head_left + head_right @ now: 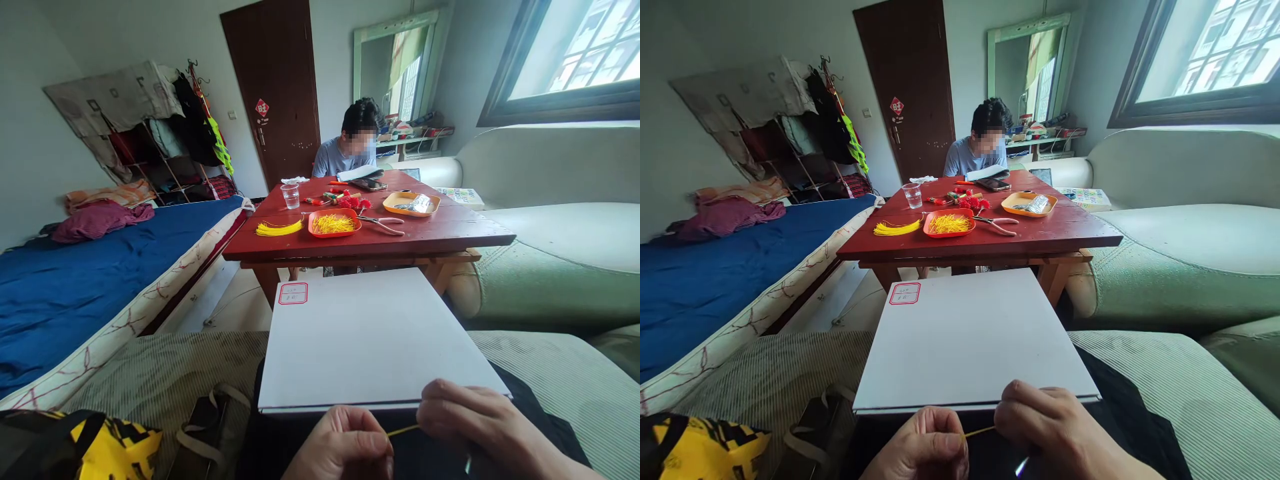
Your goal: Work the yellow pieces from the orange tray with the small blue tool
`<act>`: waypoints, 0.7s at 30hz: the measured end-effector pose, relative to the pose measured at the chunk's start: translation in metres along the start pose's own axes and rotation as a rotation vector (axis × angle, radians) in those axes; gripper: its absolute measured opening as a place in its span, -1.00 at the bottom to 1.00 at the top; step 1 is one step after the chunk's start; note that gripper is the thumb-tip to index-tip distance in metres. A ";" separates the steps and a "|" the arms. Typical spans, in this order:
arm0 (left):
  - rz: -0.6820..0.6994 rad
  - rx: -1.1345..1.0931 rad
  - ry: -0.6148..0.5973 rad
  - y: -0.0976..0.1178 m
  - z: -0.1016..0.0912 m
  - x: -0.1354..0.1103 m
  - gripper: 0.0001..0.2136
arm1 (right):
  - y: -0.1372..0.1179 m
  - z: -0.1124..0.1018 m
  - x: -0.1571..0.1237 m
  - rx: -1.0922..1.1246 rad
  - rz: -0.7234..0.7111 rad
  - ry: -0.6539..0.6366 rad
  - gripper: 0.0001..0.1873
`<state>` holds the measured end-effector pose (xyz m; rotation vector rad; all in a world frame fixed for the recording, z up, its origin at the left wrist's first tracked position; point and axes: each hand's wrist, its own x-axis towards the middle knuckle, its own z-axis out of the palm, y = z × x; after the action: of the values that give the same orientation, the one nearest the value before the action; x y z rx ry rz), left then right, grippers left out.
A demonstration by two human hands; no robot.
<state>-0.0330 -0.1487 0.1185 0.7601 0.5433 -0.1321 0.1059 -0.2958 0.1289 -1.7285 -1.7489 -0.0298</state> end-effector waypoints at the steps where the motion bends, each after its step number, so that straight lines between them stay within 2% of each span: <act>1: 0.020 -0.021 -0.006 -0.001 -0.002 -0.001 -0.73 | 0.003 0.004 -0.002 0.028 0.039 0.008 -0.64; 5: 0.081 -0.044 0.068 -0.004 -0.004 -0.004 -0.69 | 0.005 0.011 -0.003 0.202 0.247 -0.048 -0.72; 7: 0.191 0.024 0.155 -0.003 -0.001 -0.007 -0.69 | -0.001 0.010 0.003 0.303 0.367 -0.071 -0.74; 9: 0.359 0.180 0.269 -0.001 0.005 -0.009 -0.71 | -0.009 0.010 0.011 0.401 0.472 -0.086 -0.75; 12: 0.608 0.562 0.382 0.002 0.011 -0.012 -0.81 | -0.018 0.012 0.021 0.568 0.604 -0.129 -0.76; 16: 0.839 0.910 0.308 0.006 0.010 -0.014 -0.92 | -0.023 0.018 0.023 0.904 0.765 -0.142 -0.75; 19: 0.951 1.127 0.224 0.009 0.005 -0.014 -0.90 | -0.022 0.022 0.019 1.088 0.904 -0.060 -0.73; 21: 1.022 1.325 0.148 0.012 0.002 -0.014 -0.87 | -0.021 0.024 0.018 1.208 0.962 -0.058 -0.69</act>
<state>-0.0406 -0.1425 0.1338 2.2611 0.0763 0.5880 0.0787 -0.2717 0.1274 -1.3583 -0.4818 1.2121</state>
